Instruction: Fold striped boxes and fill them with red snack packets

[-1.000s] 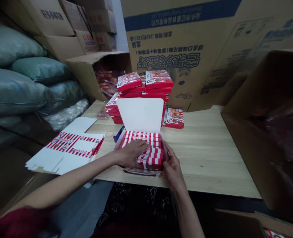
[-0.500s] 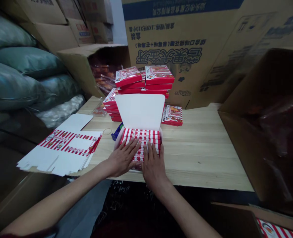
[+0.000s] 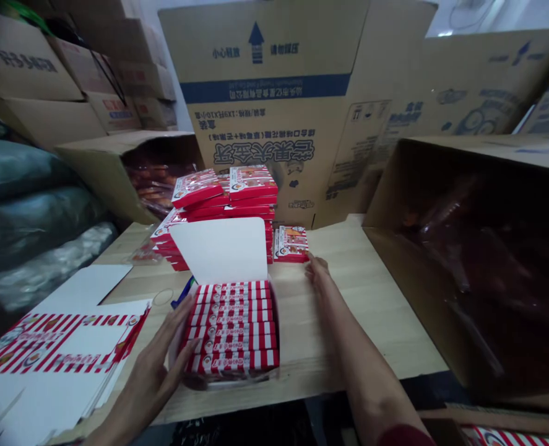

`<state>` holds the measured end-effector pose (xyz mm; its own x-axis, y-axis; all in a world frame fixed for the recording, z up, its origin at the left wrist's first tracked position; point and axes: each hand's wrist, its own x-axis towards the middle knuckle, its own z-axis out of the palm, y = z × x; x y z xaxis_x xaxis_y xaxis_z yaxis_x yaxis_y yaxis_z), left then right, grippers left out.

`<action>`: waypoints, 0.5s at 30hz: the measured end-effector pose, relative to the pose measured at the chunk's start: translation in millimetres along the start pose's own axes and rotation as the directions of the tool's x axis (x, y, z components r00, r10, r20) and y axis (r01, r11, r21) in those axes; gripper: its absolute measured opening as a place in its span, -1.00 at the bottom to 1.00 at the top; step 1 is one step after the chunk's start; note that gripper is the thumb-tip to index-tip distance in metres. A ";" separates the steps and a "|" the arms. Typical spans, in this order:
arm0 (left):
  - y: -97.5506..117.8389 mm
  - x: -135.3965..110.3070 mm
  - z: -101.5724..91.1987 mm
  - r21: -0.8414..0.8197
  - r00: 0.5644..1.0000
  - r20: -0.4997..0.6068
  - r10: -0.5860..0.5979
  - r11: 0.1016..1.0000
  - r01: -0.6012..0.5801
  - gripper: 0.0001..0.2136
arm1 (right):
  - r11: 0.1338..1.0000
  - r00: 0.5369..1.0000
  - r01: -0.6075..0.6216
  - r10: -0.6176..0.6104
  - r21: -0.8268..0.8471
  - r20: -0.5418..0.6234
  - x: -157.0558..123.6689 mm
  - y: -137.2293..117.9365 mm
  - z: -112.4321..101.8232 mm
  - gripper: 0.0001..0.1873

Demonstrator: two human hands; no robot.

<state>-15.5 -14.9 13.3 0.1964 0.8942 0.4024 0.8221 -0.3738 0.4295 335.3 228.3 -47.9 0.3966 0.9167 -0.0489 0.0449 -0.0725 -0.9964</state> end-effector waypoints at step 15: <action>30.2 33.7 -30.3 -0.043 0.975 -0.223 0.021 0.999 -0.031 -0.48 | 0.975 0.995 0.068 -0.051 0.209 -0.085 -49.0 -27.3 -133.5 -0.56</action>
<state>-0.2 -3.6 64.3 0.0895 0.8086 0.5815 0.7918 -0.4119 0.4509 437.0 132.9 -9.0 0.4706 0.8823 0.0082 -0.1212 0.0739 -0.9899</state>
